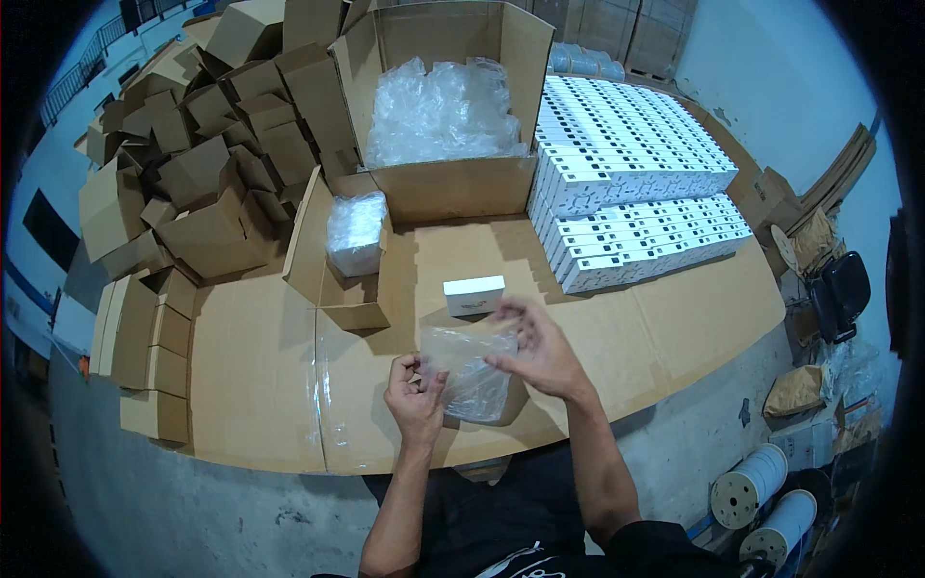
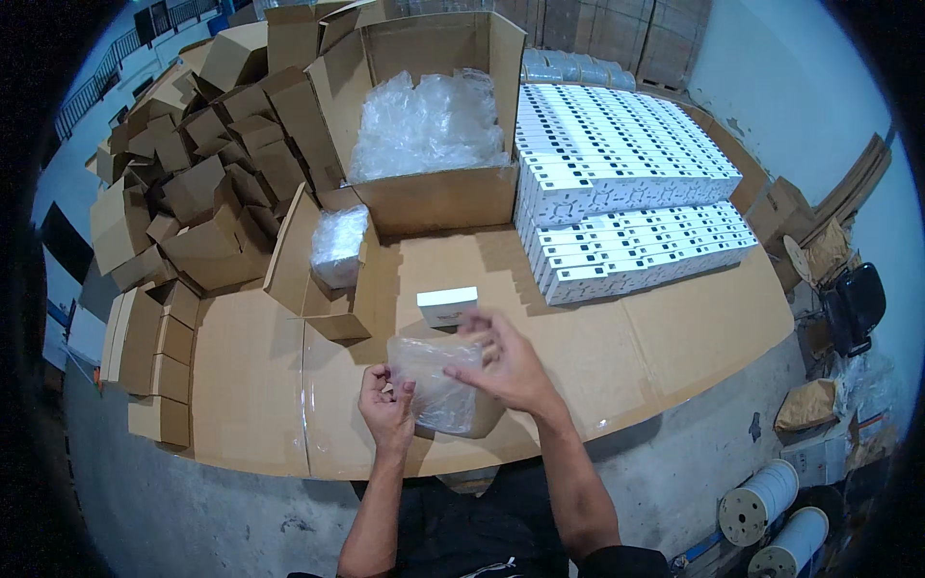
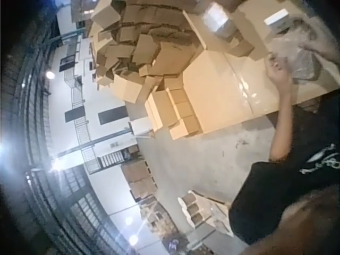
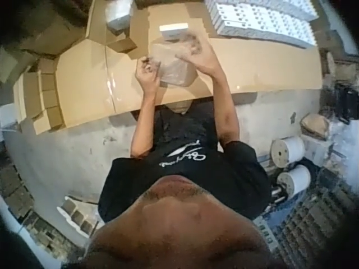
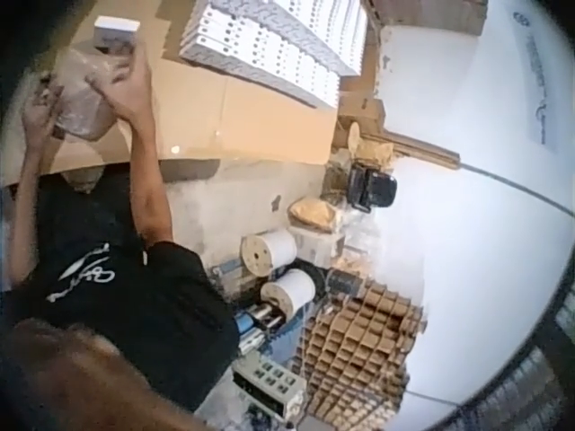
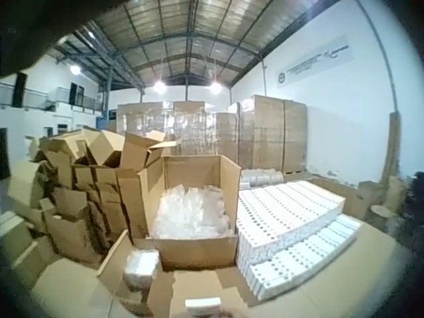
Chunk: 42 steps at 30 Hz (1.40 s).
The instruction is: Packing small product boxes into plastic bags and placing them into cardboard shipping containers.
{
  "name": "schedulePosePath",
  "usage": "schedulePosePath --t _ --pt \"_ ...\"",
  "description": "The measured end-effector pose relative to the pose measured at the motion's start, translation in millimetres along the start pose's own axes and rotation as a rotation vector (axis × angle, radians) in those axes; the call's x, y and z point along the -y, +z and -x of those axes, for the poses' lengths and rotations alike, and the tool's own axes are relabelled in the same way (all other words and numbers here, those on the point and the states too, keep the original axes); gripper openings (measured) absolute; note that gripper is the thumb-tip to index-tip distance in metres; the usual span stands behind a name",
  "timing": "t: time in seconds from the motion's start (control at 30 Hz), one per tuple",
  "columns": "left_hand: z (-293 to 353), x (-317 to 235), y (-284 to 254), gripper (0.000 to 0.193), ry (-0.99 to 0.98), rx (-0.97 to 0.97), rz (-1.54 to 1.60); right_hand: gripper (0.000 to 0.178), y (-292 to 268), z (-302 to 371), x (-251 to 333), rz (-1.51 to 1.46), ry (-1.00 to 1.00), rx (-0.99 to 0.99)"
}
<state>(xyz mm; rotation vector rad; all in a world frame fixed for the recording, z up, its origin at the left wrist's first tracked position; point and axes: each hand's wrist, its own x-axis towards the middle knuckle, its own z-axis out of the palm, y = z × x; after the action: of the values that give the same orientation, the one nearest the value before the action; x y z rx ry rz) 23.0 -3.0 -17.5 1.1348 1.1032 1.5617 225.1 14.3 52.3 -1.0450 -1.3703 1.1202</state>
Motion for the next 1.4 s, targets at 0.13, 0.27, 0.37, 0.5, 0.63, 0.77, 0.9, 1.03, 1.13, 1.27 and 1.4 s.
schedulePosePath --t 0.13,0.27,0.37,0.5,0.63,0.77,0.9,1.03,1.13,1.27,1.4 --pt "-1 3 -3 0.049 0.011 -0.036 -0.02 0.047 13 24 -9 -0.16 0.287 0.206" --pt "-6 2 2 0.052 0.09 0.099 0.064 0.022 17 30 -28 0.035 0.352 0.177" --pt "-9 -21 0 0.057 -0.129 0.34 -0.008 0.018 12 27 -39 0.002 0.359 0.139" --pt "-11 -20 -5 0.05 -0.361 0.332 0.014 0.016 15 25 -37 -0.037 0.339 0.106" --pt "-11 -16 -7 0.043 -0.189 0.365 0.001 0.018 11 24 -33 0.066 0.279 0.061" --pt "-14 -4 -12 0.041 -0.287 0.288 0.116 0.019 9 22 -33 0.172 0.204 0.15" --pt "-12 -12 -10 0.038 -0.34 0.277 0.024 0.02 12 22 -42 -0.008 0.255 0.1" --pt "-10 -17 -1 0.037 -0.235 0.314 0.136 0.022 12 20 -43 -0.062 0.313 0.106" --pt "-12 -8 -5 0.047 -0.237 0.356 0.025 0.023 13 19 -48 -0.084 0.27 0.071" --pt "-13 -7 -5 0.037 -0.297 0.304 -0.004 0.028 0 13 -50 -0.005 0.22 0.087" --pt "-15 0 -6 0.035 -0.287 0.221 -0.005 0.027 -20 -7 -34 -0.003 0.096 0.039"
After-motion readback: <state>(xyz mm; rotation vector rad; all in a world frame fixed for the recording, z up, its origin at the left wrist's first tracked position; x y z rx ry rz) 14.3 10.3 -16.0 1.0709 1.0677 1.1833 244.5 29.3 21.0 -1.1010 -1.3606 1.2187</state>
